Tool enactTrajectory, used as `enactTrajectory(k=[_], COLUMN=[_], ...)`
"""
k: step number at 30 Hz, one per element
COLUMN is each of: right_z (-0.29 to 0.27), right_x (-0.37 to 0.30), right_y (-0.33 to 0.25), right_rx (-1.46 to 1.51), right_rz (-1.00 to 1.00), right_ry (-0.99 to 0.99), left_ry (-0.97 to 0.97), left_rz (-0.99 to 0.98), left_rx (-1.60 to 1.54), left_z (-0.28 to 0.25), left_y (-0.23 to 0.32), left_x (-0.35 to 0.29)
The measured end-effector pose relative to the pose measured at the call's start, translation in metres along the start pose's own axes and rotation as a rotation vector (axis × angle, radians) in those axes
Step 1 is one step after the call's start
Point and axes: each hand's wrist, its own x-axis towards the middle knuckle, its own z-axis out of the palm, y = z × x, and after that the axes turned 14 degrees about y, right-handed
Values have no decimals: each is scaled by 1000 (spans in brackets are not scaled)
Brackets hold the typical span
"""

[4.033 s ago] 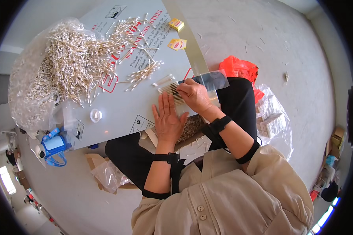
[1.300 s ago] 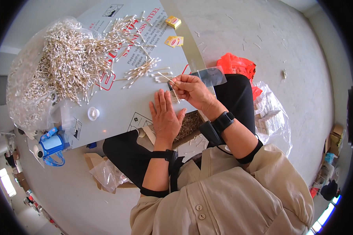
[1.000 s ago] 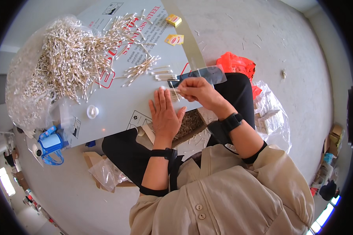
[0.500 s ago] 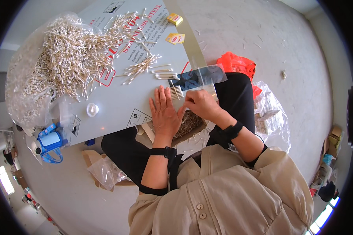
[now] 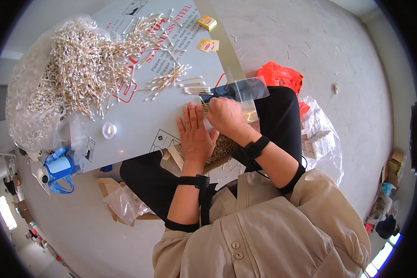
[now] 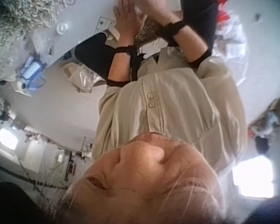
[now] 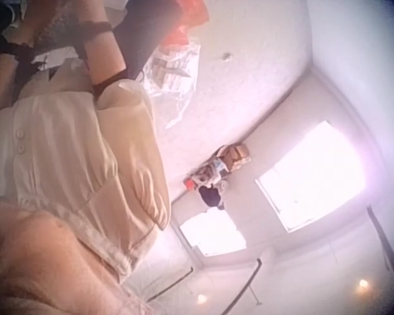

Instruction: Packaging cotton swabs into small plastic bags.

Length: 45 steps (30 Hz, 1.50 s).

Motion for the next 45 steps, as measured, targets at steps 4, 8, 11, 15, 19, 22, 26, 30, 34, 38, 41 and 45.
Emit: enactTrajectory(k=[4,8,11,15,19,22,26,30,34,38,41,45], right_z=[-11,-15,-12,-7,3,10,11,12,12,3,-4,-1], right_x=[14,25,31,38,49,54,54,52,46,45,43,39], right_y=[-3,-4,-2,0,11,19,23,24,19,17,22,25], right_rx=[-55,-111,-105,-102,-63,-15,63,87,45,-2,52,7], right_rz=[-67,-102,-148,-242,-451,-632,-623,-654,-608,-598,-583,-618], right_ry=[-107,-198,-199,-166,-93,-61,-21,65,-30,-97,-64,-32], left_ry=[28,57,37,39,24,7,6,-14,5,2,3,4], left_rz=[2,-1,-13,-20,-23,-32,-28,-30,-20,-28,-29,-29], left_rx=[-7,-28,-18,-27,-28,-25,-16,-10,-11,-13,-29,-22], left_z=[-1,-1,-1,-2,-2,-2,-2,-2,-1,-3,-3,-3], left_y=[0,3,3,4,5,5,4,5,4,4,4,4], left_x=[0,1,1,1,2,3,2,3,2,3,2,2])
